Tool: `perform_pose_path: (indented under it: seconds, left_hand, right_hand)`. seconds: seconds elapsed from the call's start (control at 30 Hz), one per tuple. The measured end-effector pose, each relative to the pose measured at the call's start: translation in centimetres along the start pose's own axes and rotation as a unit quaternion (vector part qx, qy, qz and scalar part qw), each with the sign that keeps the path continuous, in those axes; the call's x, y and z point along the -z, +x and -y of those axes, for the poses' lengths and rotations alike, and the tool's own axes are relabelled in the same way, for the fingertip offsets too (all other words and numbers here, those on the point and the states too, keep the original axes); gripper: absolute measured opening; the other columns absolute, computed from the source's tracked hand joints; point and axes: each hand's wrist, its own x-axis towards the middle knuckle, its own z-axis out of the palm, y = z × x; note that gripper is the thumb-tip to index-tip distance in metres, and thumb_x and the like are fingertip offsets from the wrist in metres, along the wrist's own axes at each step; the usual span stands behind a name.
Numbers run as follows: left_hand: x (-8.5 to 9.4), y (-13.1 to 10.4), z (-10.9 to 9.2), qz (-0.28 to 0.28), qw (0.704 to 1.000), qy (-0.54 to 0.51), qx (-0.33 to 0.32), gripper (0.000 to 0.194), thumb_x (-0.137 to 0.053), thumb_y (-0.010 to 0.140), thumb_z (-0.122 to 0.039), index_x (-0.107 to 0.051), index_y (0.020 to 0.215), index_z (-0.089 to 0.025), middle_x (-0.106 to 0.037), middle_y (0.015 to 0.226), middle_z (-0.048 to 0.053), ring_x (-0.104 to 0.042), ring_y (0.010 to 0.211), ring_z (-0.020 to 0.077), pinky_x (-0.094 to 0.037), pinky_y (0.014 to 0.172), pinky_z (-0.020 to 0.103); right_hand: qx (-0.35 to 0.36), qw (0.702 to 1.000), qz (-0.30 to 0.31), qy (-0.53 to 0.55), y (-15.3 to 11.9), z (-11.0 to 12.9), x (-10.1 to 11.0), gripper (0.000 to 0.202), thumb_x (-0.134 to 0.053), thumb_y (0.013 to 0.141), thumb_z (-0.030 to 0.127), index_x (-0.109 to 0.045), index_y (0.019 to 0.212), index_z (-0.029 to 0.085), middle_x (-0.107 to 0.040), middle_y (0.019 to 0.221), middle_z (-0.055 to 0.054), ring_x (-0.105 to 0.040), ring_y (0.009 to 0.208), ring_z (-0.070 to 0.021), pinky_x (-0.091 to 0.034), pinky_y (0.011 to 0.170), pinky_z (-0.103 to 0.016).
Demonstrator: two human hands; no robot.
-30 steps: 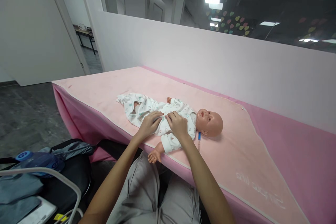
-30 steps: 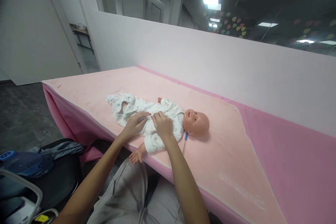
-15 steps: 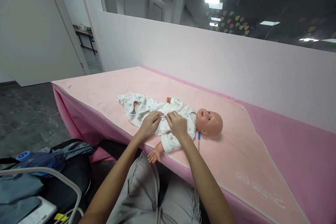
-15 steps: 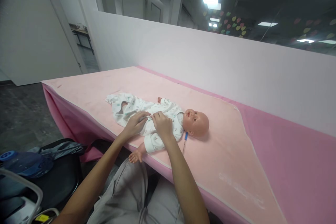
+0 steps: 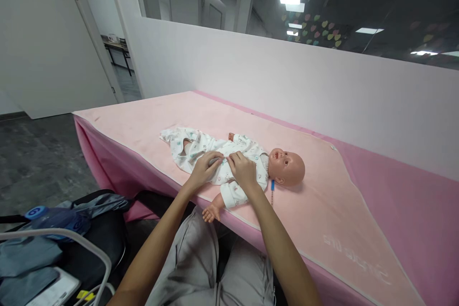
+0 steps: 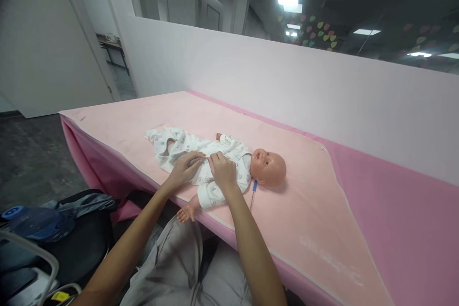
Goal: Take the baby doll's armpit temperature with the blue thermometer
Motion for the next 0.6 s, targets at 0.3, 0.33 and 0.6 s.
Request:
perform_pose_path:
  seconds: [0.3, 0.33, 0.6]
  left_hand:
    - [-0.24, -0.02, 0.22, 0.003, 0.999, 0.031, -0.008, 0.019, -0.048, 0.085, -0.029, -0.063, 0.094, -0.02, -0.064, 0.102, 0.004, -0.056, 0.099, 0.0193, -0.041, 0.089, 0.033]
    - [-0.21, -0.03, 0.17, 0.005, 0.999, 0.031, -0.005, 0.019, -0.048, 0.084, -0.029, -0.063, 0.094, -0.02, -0.063, 0.102, 0.004, -0.056, 0.1, 0.0195, -0.041, 0.09, 0.034]
    - [0.16, -0.28, 0.29, 0.011, 1.0, -0.006, 0.008, 0.03, -0.045, 0.076, -0.014, -0.064, 0.098, -0.021, -0.065, 0.103, 0.003, -0.057, 0.098, 0.0186, -0.042, 0.09, 0.032]
  right_hand:
    - [-0.001, 1.0, -0.001, 0.003, -0.05, -0.02, -0.01, 0.031, -0.03, 0.095, 0.037, -0.057, 0.09, 0.023, -0.061, 0.087, 0.0, -0.055, 0.065, -0.0093, -0.02, 0.051, -0.025]
    - [-0.001, 1.0, -0.001, 0.003, -0.05, -0.02, -0.02, 0.031, -0.03, 0.095, 0.037, -0.057, 0.09, 0.023, -0.061, 0.087, 0.0, -0.055, 0.065, -0.0093, -0.02, 0.051, -0.025]
    - [0.0, 1.0, -0.011, 0.012, -0.05, -0.07, -0.1, 0.03, -0.031, 0.095, 0.037, -0.058, 0.089, 0.023, -0.061, 0.086, 0.001, -0.054, 0.064, -0.009, -0.021, 0.051, -0.024]
